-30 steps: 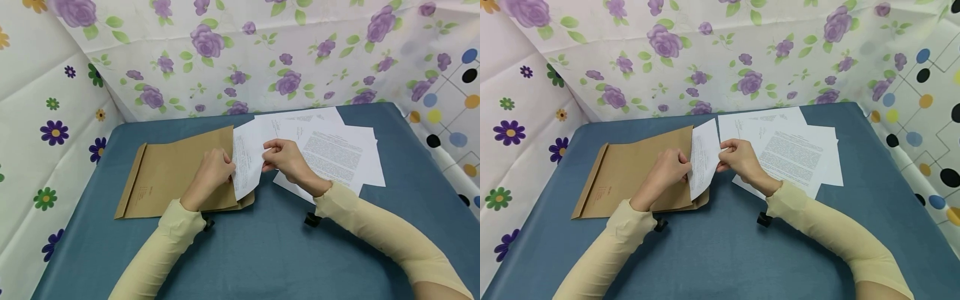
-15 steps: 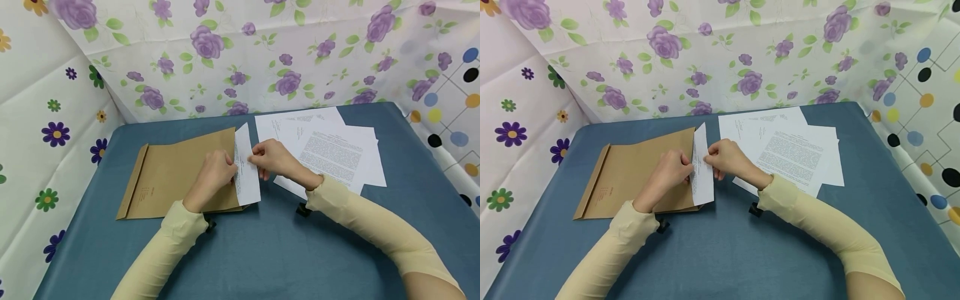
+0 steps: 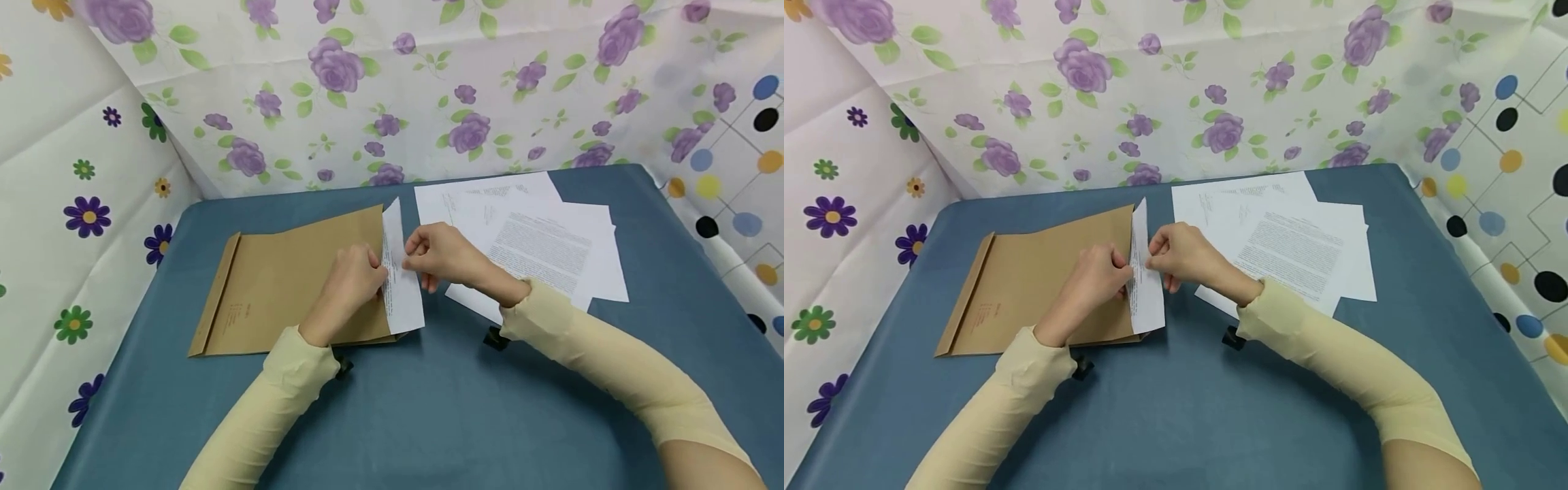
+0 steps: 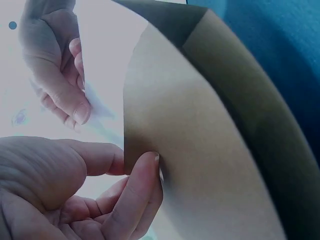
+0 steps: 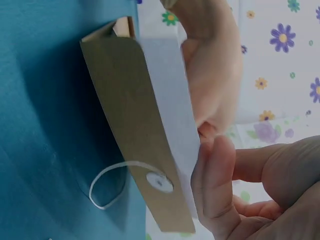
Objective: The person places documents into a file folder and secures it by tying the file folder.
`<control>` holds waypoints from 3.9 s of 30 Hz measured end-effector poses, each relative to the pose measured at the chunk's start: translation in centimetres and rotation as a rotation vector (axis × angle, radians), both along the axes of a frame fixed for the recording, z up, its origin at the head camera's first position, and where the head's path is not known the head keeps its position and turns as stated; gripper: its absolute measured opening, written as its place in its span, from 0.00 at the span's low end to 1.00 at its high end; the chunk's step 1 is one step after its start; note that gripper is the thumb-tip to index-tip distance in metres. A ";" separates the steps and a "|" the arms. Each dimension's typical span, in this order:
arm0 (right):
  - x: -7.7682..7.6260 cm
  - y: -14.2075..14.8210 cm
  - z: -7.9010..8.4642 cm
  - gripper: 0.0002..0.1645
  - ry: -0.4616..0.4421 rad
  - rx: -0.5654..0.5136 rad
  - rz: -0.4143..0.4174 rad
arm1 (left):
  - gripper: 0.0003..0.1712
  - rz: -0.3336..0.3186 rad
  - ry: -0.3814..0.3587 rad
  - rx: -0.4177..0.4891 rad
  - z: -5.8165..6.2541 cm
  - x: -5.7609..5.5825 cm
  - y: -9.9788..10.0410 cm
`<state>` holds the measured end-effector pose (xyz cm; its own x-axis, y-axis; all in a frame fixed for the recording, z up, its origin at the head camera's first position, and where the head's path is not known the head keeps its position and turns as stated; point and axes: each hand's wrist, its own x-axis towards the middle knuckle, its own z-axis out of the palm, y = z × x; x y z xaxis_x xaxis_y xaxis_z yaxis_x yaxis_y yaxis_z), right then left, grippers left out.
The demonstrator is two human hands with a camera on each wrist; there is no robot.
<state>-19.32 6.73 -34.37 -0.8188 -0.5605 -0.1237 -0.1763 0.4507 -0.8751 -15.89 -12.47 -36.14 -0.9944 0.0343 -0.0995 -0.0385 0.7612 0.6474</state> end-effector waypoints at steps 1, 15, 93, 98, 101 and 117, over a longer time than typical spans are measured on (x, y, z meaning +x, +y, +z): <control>0.0 -0.2 -0.1 0.11 0.014 -0.002 0.015 | 0.12 0.000 0.002 -0.003 0.0 0.0 -0.1; -1.6 -0.6 -1.2 0.11 -0.296 0.094 0.035 | 0.12 0.007 0.010 -0.037 0.0 0.0 0.0; -0.4 -3.9 -5.4 0.22 -0.306 -0.146 -0.048 | 0.24 -0.055 -0.046 -0.149 1.7 -0.1 0.4; -0.5 -3.1 -5.6 0.19 -0.242 -0.121 -0.023 | 0.25 -0.068 -0.053 -0.155 1.0 -0.1 0.3; -0.3 -2.1 -5.2 0.15 -0.166 -0.098 -0.033 | 0.25 -0.069 -0.046 -0.161 0.5 -0.1 0.2; -2.1 5.7 -3.8 0.14 0.083 0.085 -0.212 | 0.05 -0.021 -0.011 -0.092 -1.6 0.0 0.0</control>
<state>-21.42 12.43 -38.18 -0.9263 -0.3657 -0.0909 -0.1395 0.5568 -0.8189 -15.86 -12.45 -37.72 -0.9925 0.0453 -0.1136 -0.0284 0.8179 0.5747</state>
